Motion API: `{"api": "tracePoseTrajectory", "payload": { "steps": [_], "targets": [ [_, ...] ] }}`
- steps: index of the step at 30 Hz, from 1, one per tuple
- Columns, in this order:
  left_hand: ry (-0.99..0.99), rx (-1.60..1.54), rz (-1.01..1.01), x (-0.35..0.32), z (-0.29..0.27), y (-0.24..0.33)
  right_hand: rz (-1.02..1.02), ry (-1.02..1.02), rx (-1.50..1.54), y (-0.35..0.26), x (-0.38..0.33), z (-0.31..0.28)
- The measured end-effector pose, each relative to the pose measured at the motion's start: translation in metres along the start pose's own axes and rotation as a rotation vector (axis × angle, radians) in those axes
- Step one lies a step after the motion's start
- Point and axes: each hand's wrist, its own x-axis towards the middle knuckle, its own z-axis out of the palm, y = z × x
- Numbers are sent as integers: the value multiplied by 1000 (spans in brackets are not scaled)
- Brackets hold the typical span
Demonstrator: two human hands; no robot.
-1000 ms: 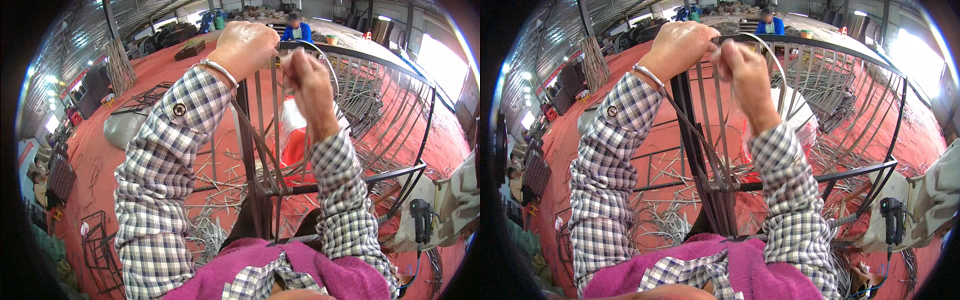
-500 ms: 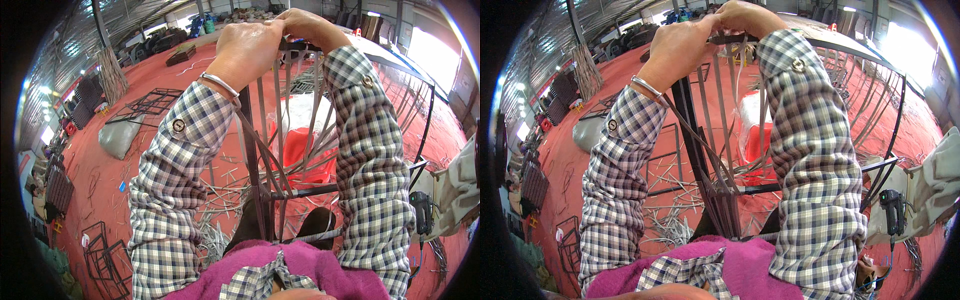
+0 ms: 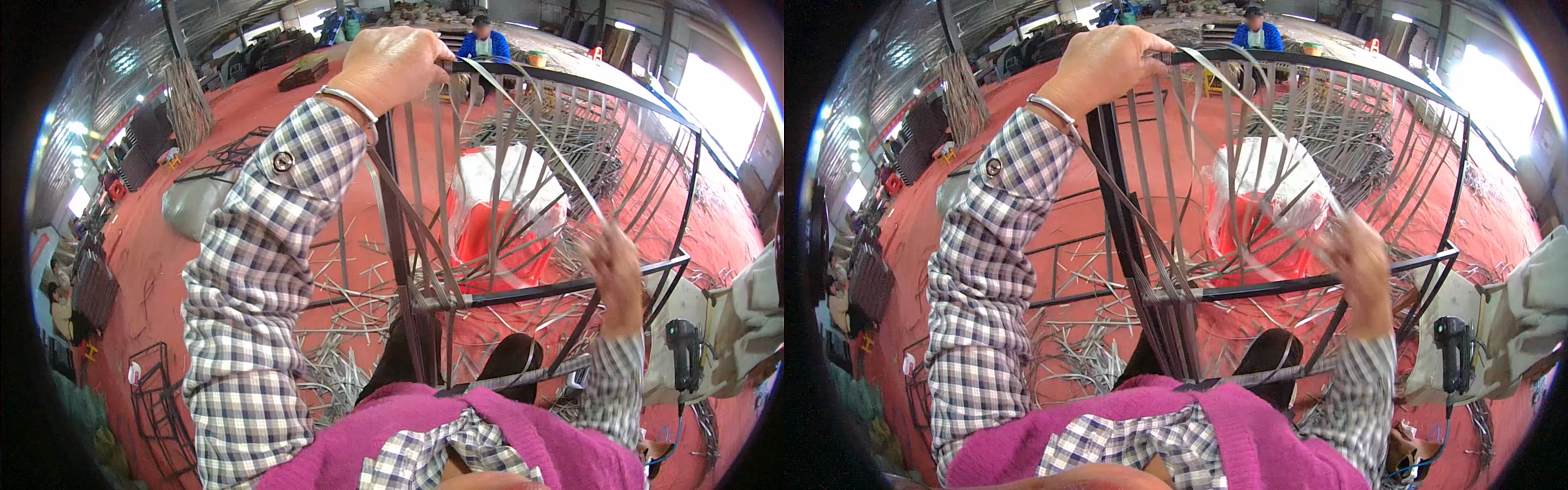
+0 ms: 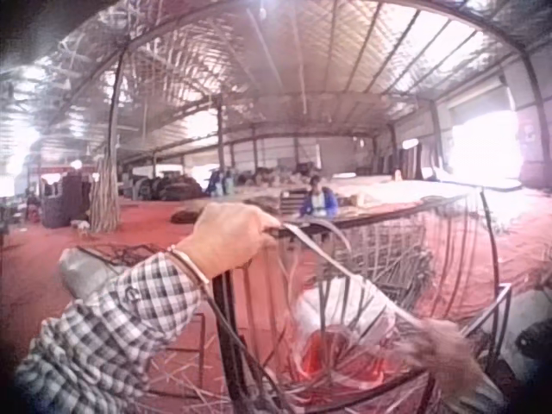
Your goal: The person assembles a metal frame by inserting vertical metal rods into a horizontal frame and securing them with a staple gun. The person repeatedly positions each rod and fastens it in place.
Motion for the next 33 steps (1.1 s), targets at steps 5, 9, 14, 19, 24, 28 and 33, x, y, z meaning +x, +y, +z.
{"api": "tracePoseTrajectory", "payload": {
  "steps": [5, 9, 14, 19, 24, 28, 33],
  "targets": [
    [-152, -56, -84, 4, -2, 0, -413, 708, -829, -63, -36, -249],
    [-325, -96, -135, 20, 0, 2, -510, 968, -1688, -113, -30, -288],
    [-425, -131, -48, 39, 7, -9, -1209, 543, -1040, -108, 11, -92],
    [-486, -301, -120, 41, 7, -16, -1564, -230, -819, -79, -13, 134],
    [-546, -344, -103, 44, 3, -14, -1300, -250, -674, -31, 18, 246],
    [-547, -288, -96, 42, -1, -8, -1102, -205, -950, -26, 26, 271],
    [-217, 174, 186, 13, -8, 10, -789, -494, -463, -56, 7, 242]
  ]
}}
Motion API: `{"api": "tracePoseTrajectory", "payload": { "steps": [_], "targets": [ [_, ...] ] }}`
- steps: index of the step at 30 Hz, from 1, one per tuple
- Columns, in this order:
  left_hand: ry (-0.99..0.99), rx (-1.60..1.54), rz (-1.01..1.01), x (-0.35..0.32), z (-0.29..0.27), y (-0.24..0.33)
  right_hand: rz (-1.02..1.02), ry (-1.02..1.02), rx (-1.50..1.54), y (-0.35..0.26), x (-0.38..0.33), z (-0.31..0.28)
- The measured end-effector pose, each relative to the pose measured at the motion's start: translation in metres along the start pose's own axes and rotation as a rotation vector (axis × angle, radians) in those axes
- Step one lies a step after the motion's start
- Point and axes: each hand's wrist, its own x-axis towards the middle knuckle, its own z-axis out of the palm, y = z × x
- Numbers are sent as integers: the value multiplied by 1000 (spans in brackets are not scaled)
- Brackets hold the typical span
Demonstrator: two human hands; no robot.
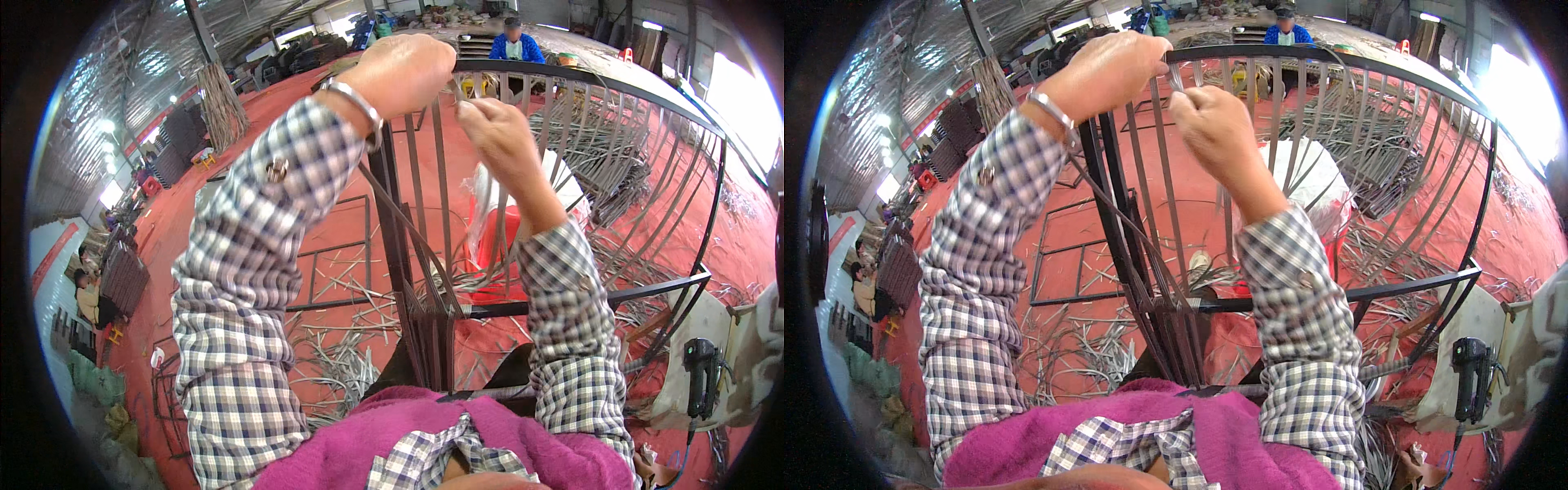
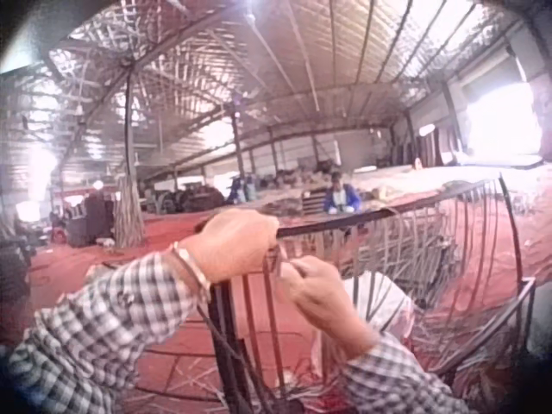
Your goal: The person assembles a metal frame by inserting vertical metal rods into a horizontal frame and securing them with a staple gun. The person repeatedly positions each rod and fastens it in place.
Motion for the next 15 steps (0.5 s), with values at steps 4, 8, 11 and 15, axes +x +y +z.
{"api": "tracePoseTrajectory", "payload": {
  "steps": [4, 8, 11, 15],
  "targets": [
    [169, 150, -114, -15, -2, 20, -112, 39, 180, -9, -3, -23],
    [257, 18, -132, -13, -5, 22, -219, -10, 555, -17, 17, -22],
    [259, 45, -110, -11, -4, 18, -8, 41, 756, -17, 20, -16],
    [255, 74, -164, -12, 6, 18, 46, 28, 677, 1, -6, 1]
  ]
}}
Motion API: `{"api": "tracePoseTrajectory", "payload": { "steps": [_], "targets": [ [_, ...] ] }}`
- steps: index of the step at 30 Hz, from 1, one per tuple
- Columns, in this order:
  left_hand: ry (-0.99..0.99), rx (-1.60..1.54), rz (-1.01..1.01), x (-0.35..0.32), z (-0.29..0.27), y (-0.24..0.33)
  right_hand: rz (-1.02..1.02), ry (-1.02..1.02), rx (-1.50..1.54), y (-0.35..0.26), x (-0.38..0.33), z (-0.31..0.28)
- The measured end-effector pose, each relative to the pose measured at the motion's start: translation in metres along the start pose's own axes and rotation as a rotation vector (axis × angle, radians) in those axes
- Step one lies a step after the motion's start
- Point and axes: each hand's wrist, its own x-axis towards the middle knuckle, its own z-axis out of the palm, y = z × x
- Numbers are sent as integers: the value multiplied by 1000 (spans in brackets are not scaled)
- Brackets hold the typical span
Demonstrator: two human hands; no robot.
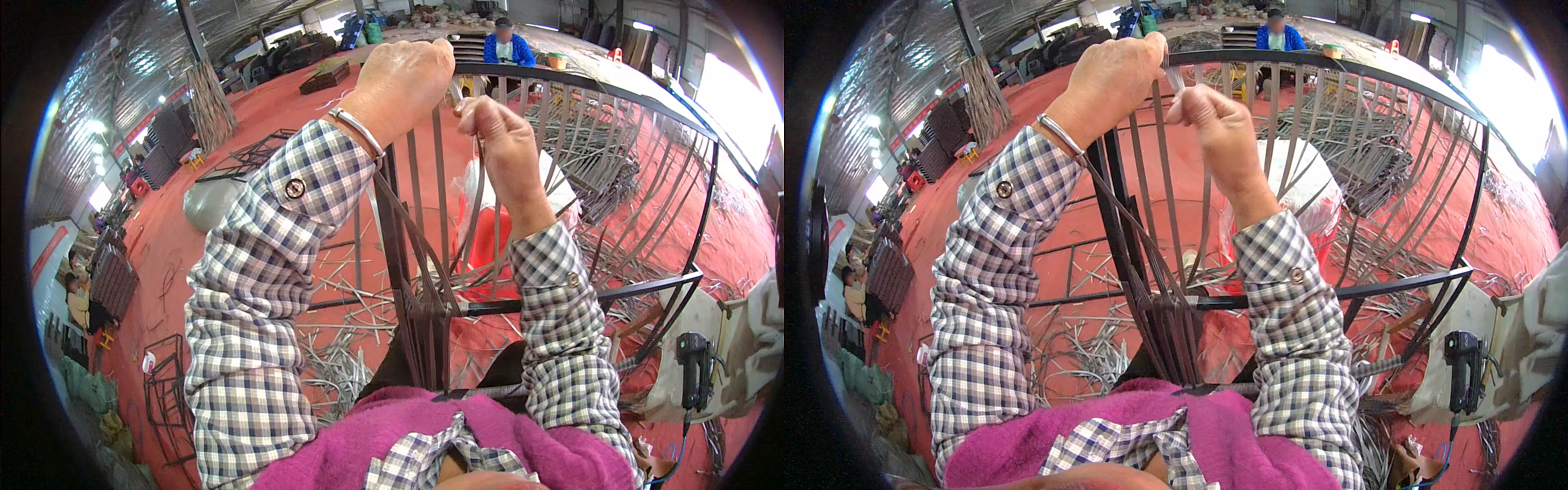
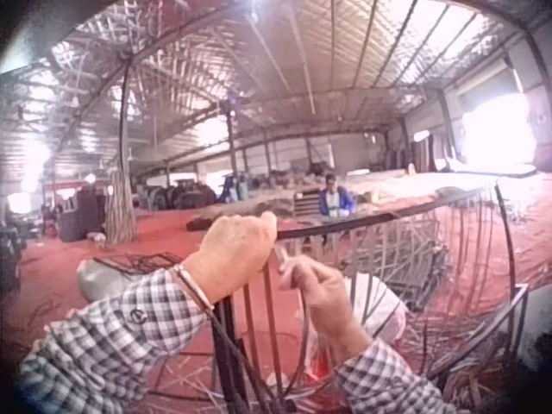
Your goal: The person assembles a metal frame by inserting vertical metal rods into a horizontal frame and securing them with a staple gun. The person repeatedly positions each rod and fastens it in place.
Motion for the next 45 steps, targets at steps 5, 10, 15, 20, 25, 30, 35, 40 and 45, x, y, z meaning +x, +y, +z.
{"api": "tracePoseTrajectory", "payload": {
  "steps": [5, 10, 15, 20, 25, 30, 35, 40, 45],
  "targets": [
    [3, -89, 11, -10, 10, -10, -350, -74, -387, 27, -20, 2],
    [5, -93, 38, -14, 18, -12, -163, -14, -162, 8, -19, 8],
    [-60, -79, -33, -18, 9, -6, -190, -93, -292, -31, -2, 1],
    [-67, -26, -87, -13, -3, 4, -223, -45, -465, -42, 77, -5],
    [-4, -73, -229, -6, -5, 13, -383, -177, -999, -7, 140, -12],
    [42, -126, -148, -12, -5, 9, -30, -221, -1025, -6, 140, -9],
    [-23, -128, -152, -15, 7, 5, -188, -234, -851, -38, 75, -10],
    [-68, -160, -181, -26, 31, -9, 521, -86, -129, -19, -133, -103],
    [-177, -155, -230, -29, 58, -21, 436, 1003, -963, -118, -318, -275]
  ]
}}
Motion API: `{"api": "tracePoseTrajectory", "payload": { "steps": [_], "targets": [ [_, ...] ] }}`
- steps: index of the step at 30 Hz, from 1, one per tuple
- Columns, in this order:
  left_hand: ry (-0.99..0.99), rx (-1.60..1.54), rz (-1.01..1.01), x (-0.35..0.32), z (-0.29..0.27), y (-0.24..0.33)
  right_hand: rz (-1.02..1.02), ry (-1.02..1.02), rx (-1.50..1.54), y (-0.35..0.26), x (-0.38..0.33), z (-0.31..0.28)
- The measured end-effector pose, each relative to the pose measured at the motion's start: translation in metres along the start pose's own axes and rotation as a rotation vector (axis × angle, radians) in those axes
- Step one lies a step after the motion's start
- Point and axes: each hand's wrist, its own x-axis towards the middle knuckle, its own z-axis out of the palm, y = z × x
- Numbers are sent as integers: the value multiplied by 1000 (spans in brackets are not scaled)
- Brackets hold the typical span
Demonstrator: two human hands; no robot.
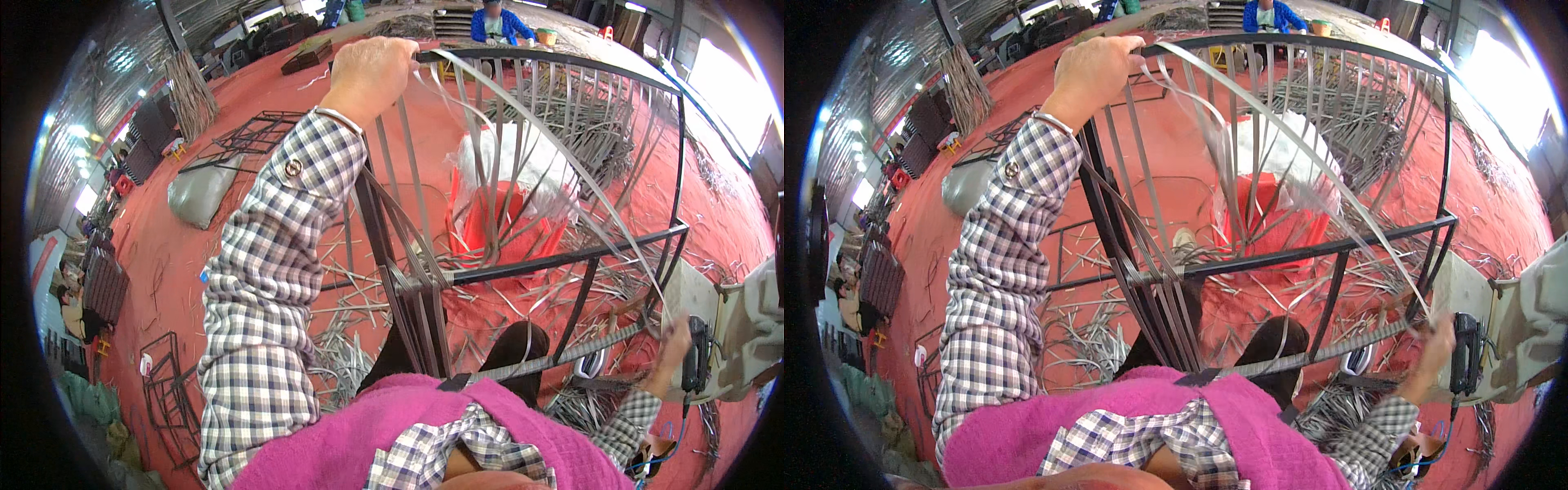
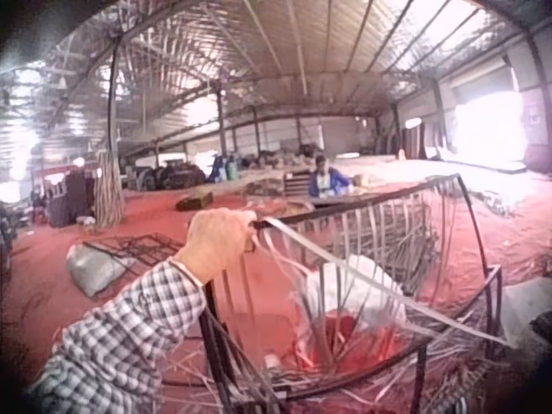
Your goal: The person assembles a metal frame by inserting vertical metal rods into a horizontal frame and securing them with a staple gun. The person repeatedly positions each rod and fastens it in place.
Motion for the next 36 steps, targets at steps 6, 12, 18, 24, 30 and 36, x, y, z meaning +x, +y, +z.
{"api": "tracePoseTrajectory", "payload": {
  "steps": [6, 12, 18, 24, 30, 36],
  "targets": [
    [-113, -83, 14, 27, 19, 2, -746, 629, -626, -38, 8, -36],
    [-162, -72, 49, 53, 14, 17, -536, -1116, 43, -83, -130, 142],
    [-214, -45, 81, 59, 9, 28, -462, -991, 150, -83, -163, 346],
    [-217, -82, 84, 62, 18, 27, 90, -795, 1338, -174, -95, 458],
    [-219, -61, 101, 72, 23, 30, -704, -544, 576, -219, -52, 449],
    [-137, -112, 109, 72, 45, 32, -383, -853, 726, -198, -41, 458]
  ]
}}
